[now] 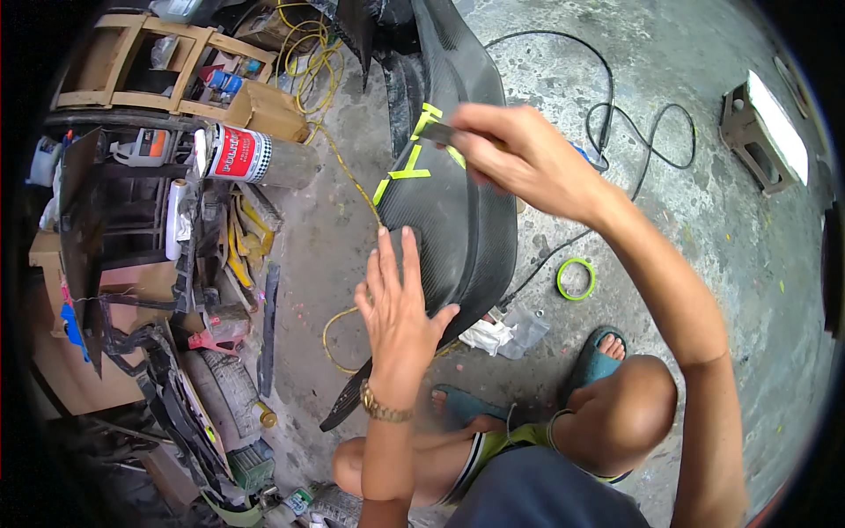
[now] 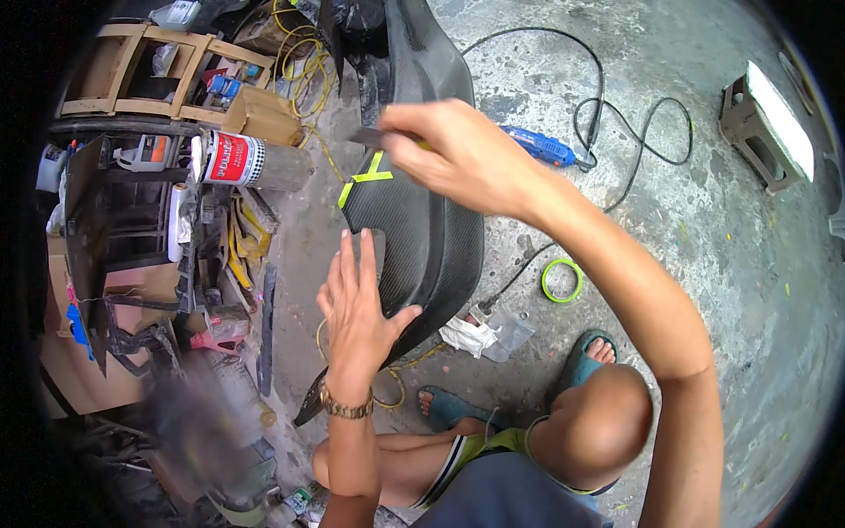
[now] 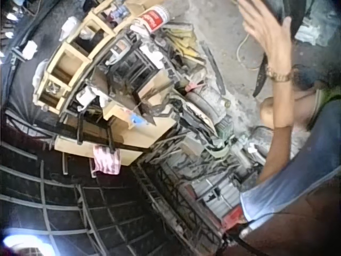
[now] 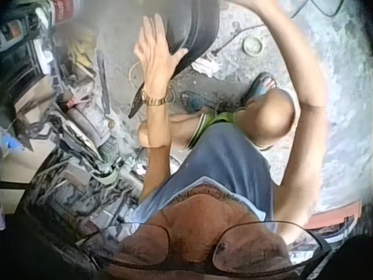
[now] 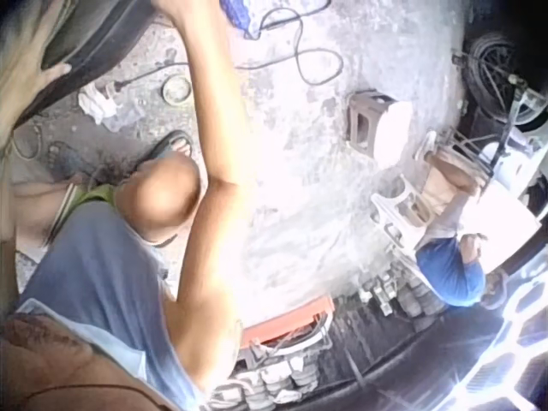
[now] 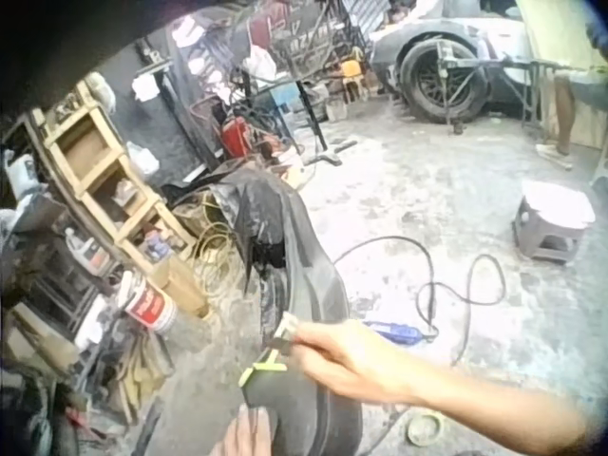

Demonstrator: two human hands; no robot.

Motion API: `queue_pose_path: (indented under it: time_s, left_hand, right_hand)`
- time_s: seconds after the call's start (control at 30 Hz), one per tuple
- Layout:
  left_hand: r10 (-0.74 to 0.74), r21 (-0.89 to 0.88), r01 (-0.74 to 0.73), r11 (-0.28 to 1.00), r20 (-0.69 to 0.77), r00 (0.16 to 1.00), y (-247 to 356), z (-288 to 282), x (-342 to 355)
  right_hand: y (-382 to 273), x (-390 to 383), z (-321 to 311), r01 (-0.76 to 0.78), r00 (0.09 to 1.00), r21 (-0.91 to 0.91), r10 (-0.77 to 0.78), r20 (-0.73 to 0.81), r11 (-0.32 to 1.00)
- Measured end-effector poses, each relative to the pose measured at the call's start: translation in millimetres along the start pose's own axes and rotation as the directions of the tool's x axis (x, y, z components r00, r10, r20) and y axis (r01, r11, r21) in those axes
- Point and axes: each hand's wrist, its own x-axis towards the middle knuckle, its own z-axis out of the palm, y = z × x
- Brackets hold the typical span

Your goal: The person uses a utility knife to trim excess material from the edge of a carbon fiber car bumper and затем applies pieces of yellow tape to secure a section of the part.

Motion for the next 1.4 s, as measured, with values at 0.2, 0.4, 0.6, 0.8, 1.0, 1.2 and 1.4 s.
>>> queue_pose_path:
  time_s: [0.2, 0.4, 0.6, 0.8, 1.0, 1.2, 1.4]
  left_hand:
    - [-0.059, -0.051, 0.041, 0.998, -0.439, 0.897, 26, 11, 32]
    - [-0.128, -0.75, 0.065, 0.658, -0.026, 0.991, 38, 80, -89]
    - [-0.5, -0.898, 0.388, -0.206, 0.438, 0.747, 8, 156, -150]
    - [-0.424, -0.802, 0.19, -0.567, 0.482, 0.767, -18, 169, -123]
    - [-0.391, -0.735, 0.143, -0.663, 0.503, 0.771, -26, 182, -119]
    - [-0.358, -0.726, 0.166, -0.667, 0.508, 0.783, -29, 179, -117]
    - [-0.349, -0.692, 0.147, -0.707, 0.522, 0.778, -31, 182, -115]
  right_hand:
    - [33, -86, -6, -0.387, 0.907, 0.339, 0.42, -0.029, 0.858]
    - [51, -134, 39, -0.433, 0.901, 0.366, 0.389, 0.191, 0.824]
    - [45, -113, 79, -0.439, 0.84, 0.237, 0.303, 0.45, 0.866]
    - [46, -112, 103, -0.27, 0.909, 0.209, 0.178, 0.377, 0.94]
    - [43, -115, 115, -0.188, 0.95, 0.131, 0.146, 0.276, 0.973]
    - [43, -118, 119, -0.299, 0.93, 0.194, 0.24, 0.279, 0.934]
    - [43, -120, 127, -0.437, 0.889, 0.338, 0.342, 0.306, 0.834]
